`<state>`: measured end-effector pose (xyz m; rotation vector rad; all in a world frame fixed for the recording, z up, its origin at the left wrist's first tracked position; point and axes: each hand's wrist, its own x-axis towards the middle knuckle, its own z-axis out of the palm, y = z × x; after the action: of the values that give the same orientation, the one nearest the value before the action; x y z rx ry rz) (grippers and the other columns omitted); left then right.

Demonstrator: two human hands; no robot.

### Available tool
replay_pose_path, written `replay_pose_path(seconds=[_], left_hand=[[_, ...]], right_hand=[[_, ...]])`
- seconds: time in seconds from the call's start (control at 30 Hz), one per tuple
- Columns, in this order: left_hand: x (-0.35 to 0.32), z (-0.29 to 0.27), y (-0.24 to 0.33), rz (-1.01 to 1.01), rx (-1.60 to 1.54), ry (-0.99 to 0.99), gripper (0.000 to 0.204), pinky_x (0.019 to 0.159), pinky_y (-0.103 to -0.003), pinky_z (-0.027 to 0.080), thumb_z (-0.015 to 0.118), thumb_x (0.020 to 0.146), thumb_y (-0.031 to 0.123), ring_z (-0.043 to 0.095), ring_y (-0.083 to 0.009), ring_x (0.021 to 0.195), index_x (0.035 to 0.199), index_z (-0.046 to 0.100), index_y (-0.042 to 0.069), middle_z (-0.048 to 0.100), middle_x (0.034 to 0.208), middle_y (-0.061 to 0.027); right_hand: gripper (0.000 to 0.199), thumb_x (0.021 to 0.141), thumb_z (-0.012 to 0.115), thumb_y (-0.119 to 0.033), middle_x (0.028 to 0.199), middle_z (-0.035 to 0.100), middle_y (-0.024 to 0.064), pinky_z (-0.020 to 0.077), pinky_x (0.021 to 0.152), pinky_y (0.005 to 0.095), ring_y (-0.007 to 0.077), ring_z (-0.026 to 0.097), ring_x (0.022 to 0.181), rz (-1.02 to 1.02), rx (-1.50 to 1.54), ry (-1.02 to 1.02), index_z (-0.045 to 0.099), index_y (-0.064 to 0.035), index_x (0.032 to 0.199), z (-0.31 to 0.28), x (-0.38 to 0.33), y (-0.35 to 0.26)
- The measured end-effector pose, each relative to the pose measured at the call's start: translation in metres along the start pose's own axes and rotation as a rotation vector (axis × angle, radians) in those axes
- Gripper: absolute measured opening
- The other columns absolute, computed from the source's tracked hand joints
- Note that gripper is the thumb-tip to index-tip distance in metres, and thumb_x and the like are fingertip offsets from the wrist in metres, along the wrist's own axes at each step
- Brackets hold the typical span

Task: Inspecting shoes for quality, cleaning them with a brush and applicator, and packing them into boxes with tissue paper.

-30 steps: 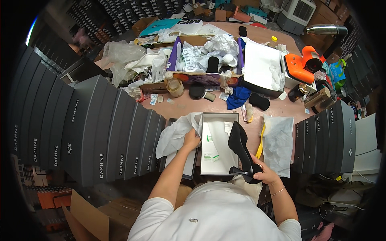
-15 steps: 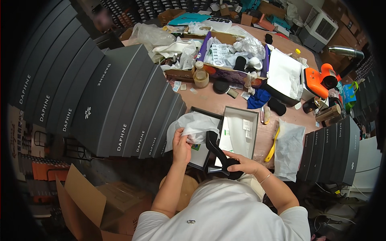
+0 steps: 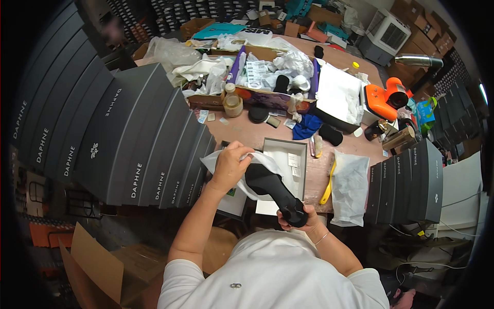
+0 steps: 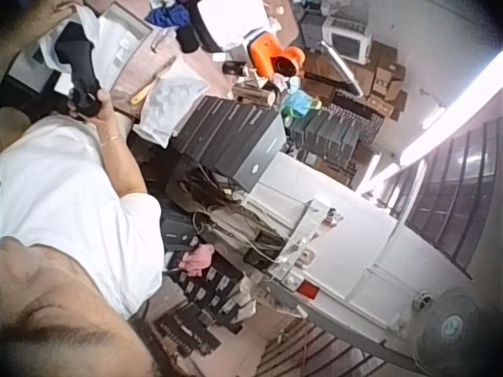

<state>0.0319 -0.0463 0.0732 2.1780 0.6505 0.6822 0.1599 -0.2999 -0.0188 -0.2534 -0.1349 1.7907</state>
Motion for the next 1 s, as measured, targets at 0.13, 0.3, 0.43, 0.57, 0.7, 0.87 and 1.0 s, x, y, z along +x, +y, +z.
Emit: replay_pose_path(seconds=[0.13,0.3,0.43,0.57,0.7,0.87,1.0], left_hand=[[-0.005,0.023,0.02,0.038,-0.09,-0.073,0.014,0.067,-0.032,0.048,0.068,0.078,0.006,0.061,-0.0248,0.073,0.09,0.07,-0.001,0.061,0.082,-0.0119],[-0.026,0.012,0.066,0.075,-0.188,-0.137,0.02,0.06,-0.028,0.047,0.071,0.074,0.004,0.059,-0.0185,0.067,0.094,0.071,0.003,0.058,0.08,-0.0075],[-0.037,0.009,0.089,0.245,-0.163,-0.077,0.028,0.062,-0.029,0.049,0.068,0.074,-0.001,0.061,-0.0207,0.069,0.102,0.069,0.004,0.057,0.081,-0.0087],[-0.016,0.01,0.08,0.098,-0.162,0.046,0.032,0.063,-0.029,0.048,0.063,0.078,-0.003,0.06,-0.0199,0.071,0.109,0.067,0.005,0.056,0.083,-0.0087],[-0.02,0.018,0.061,0.06,-0.297,-0.064,0.036,0.077,-0.027,0.046,0.05,0.083,-0.005,0.06,-0.0208,0.089,0.114,0.064,0.005,0.059,0.097,-0.0109],[-0.056,0.039,0.034,-0.135,-0.64,-0.225,0.034,0.093,-0.027,0.041,0.048,0.079,-0.002,0.055,-0.0194,0.107,0.11,0.064,-0.002,0.062,0.109,-0.0108],[-0.073,0.048,0.04,-0.326,-0.664,-0.197,0.026,0.083,-0.025,0.045,0.055,0.086,0.007,0.058,-0.0123,0.094,0.107,0.064,-0.004,0.063,0.108,-0.0095]], right_hand=[[0.071,0.069,0.076,-0.042,0.11,0.059,0.0195,0.0503,0.067,0.0374,0.0295,0.059,0.089,0.012,-0.038,-0.117,0.051,-0.002,0.123,-0.003,-0.007,-0.006],[0.067,0.073,0.075,-0.036,0.111,0.058,0.0191,0.0528,0.068,0.0369,0.0294,0.061,0.093,-0.014,-0.09,-0.076,0.048,-0.0035,0.125,0.018,-0.003,-0.019],[0.055,0.081,0.07,-0.026,0.117,0.057,0.0177,0.0559,0.074,0.0382,0.0261,0.061,0.098,-0.138,-0.125,0.194,0.048,-0.0057,0.127,0.057,0.011,-0.019],[0.066,0.079,0.068,-0.03,0.12,0.055,0.0188,0.0545,0.074,0.0363,0.0273,0.06,0.096,-0.152,-0.083,0.134,0.042,-0.0018,0.133,0.067,0.015,-0.022],[0.073,0.078,0.067,-0.038,0.121,0.054,0.0187,0.0489,0.072,0.0335,0.0267,0.056,0.092,-0.114,-0.032,0.127,0.04,-0.0043,0.137,0.055,-0.002,-0.012],[0.069,0.081,0.063,-0.038,0.122,0.055,0.0184,0.0515,0.07,0.0329,0.0254,0.059,0.093,-0.149,0.035,0.175,0.041,-0.0011,0.135,0.054,-0.008,0.002],[0.069,0.08,0.064,-0.039,0.121,0.056,0.0174,0.051,0.072,0.0347,0.0254,0.058,0.093,-0.142,0.041,0.224,0.042,-0.002,0.134,0.049,-0.012,0.013]])
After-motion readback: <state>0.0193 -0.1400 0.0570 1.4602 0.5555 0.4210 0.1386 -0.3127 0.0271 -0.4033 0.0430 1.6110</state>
